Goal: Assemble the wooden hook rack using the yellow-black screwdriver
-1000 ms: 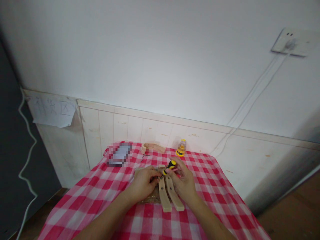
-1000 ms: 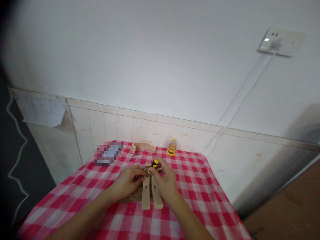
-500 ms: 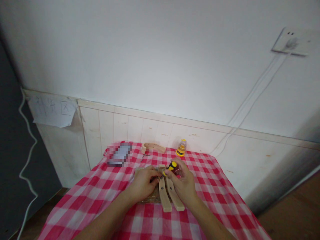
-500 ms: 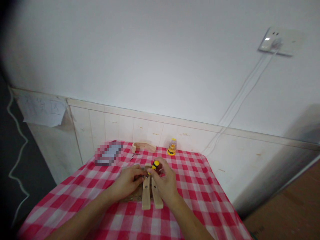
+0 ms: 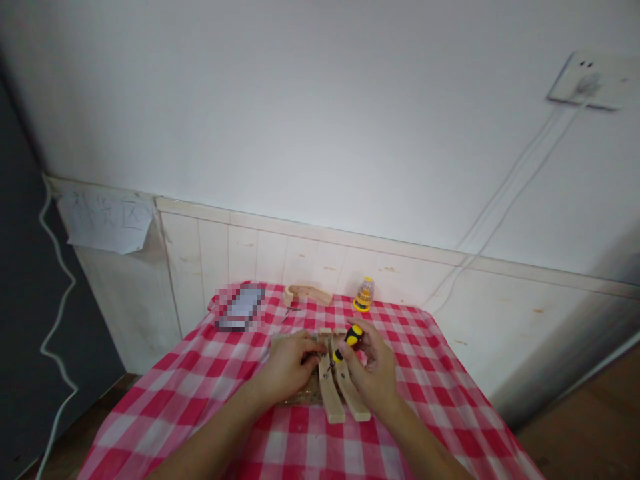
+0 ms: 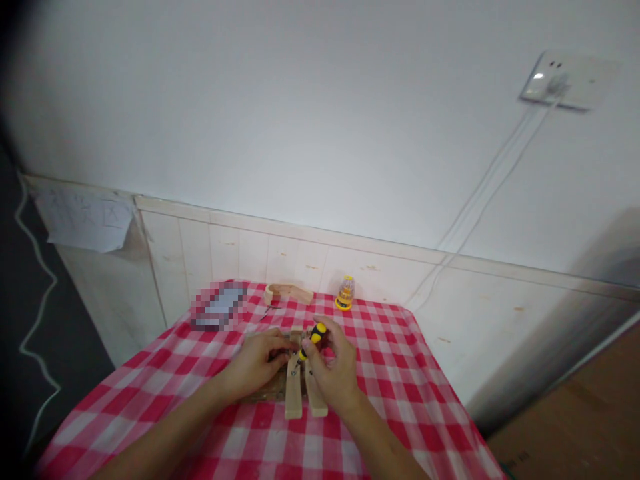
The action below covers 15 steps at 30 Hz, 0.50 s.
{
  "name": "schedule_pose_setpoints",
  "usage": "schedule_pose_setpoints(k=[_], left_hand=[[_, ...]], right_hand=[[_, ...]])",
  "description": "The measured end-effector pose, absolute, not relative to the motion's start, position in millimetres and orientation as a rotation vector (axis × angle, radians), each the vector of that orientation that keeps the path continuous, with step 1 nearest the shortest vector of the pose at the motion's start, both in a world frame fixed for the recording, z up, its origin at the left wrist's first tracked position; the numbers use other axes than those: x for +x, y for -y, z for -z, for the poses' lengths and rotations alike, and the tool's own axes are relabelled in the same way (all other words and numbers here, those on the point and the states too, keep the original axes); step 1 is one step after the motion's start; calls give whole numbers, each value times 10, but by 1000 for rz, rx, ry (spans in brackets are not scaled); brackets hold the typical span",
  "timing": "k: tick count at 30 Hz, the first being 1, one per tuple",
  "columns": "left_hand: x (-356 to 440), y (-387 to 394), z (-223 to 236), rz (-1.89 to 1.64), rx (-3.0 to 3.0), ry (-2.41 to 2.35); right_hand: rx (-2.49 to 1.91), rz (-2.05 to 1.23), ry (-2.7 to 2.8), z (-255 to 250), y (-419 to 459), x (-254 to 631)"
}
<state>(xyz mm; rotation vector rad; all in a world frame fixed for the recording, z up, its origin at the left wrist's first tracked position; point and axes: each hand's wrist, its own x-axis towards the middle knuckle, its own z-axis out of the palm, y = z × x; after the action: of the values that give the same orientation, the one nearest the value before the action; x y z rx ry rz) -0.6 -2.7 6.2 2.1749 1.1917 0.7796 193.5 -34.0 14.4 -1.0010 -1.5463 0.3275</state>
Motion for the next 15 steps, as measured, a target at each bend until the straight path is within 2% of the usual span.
schedule_pose_setpoints(k=[7,15], left_hand=[[-13,38,-101,-735,2195,-1201],[-9,53,-117,-780,2189,-1186]], right_hand=[[-1002,-312,1590,-150,345,1936],[-949,-517,1641,-141,373,1945]])
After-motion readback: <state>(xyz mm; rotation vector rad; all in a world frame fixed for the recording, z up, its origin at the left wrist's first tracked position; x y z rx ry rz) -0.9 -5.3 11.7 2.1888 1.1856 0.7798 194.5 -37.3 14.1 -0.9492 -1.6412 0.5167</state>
